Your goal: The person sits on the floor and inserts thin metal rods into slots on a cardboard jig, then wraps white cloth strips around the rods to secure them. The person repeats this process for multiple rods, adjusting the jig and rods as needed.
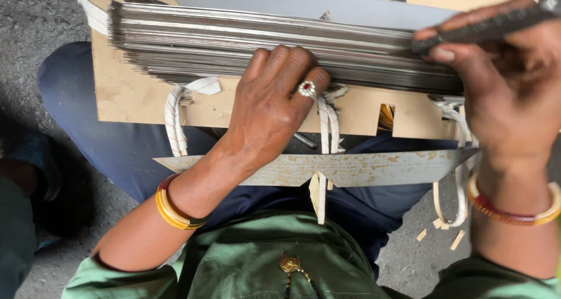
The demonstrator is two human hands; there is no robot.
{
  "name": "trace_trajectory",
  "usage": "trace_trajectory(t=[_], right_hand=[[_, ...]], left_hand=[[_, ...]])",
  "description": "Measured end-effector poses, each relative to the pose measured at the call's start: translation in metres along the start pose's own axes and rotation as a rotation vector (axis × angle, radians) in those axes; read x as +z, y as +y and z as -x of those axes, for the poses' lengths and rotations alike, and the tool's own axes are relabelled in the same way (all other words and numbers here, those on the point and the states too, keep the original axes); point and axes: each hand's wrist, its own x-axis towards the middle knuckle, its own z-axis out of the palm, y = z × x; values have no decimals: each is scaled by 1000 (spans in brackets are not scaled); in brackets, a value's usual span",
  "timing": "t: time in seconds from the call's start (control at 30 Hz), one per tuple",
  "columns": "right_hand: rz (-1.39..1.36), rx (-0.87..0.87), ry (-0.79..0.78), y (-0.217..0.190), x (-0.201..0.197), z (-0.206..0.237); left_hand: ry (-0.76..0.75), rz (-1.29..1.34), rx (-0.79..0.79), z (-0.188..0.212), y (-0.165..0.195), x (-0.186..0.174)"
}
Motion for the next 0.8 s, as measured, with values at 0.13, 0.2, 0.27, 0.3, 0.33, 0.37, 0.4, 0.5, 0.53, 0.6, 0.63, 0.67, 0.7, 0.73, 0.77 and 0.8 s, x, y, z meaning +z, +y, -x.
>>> trace_trajectory(t=[0.13, 0.2, 0.27, 0.3, 0.33, 0.37, 0.4, 0.5, 0.53, 0.6, 0.63, 0.67, 0.7, 0.73, 0.77, 0.8], right_hand=[[-103, -41, 181, 2, 0, 19], [-149, -74, 203, 3, 1, 32], [-165, -106, 191, 4, 2, 41], [-168, -118, 177, 5, 3, 43], [-168, -129, 160, 5, 4, 46], [-170, -143, 139, 7, 8, 47], [-171, -155, 106, 7, 9, 48], [-126, -182, 36, 5, 13, 48], [-80, -190, 13, 4, 14, 47], [45, -234, -29, 1, 20, 46], [75, -259, -29, -1, 21, 44], [105, -284, -28, -3, 23, 43], [81, -298, -8, -5, 25, 41], [67, -287, 4, -8, 26, 40], [53, -277, 16, -11, 28, 38], [55, -249, 21, -14, 28, 37]], left_hand=[[24, 31, 16, -2, -2, 1], [16, 26, 13, -3, -2, -1], [24, 29, 13, -3, -1, -3], [39, 26, 22, -5, -1, -3], [54, 5, 30, -7, -1, -1], [67, -12, 35, -8, -1, 0], [78, -29, 34, -9, 0, 0], [77, -9, 22, -9, 2, -1], [66, -13, 8, -9, 3, -1], [60, -26, -2, -9, 3, -1], [70, -30, 2, -9, 3, -1], [76, -31, 0, -9, 3, -1], [76, -32, -8, -8, 4, -1], [75, -36, -9, -7, 4, -1], [73, -41, -7, -7, 4, -2], [76, -46, -1, -6, 4, -2]])
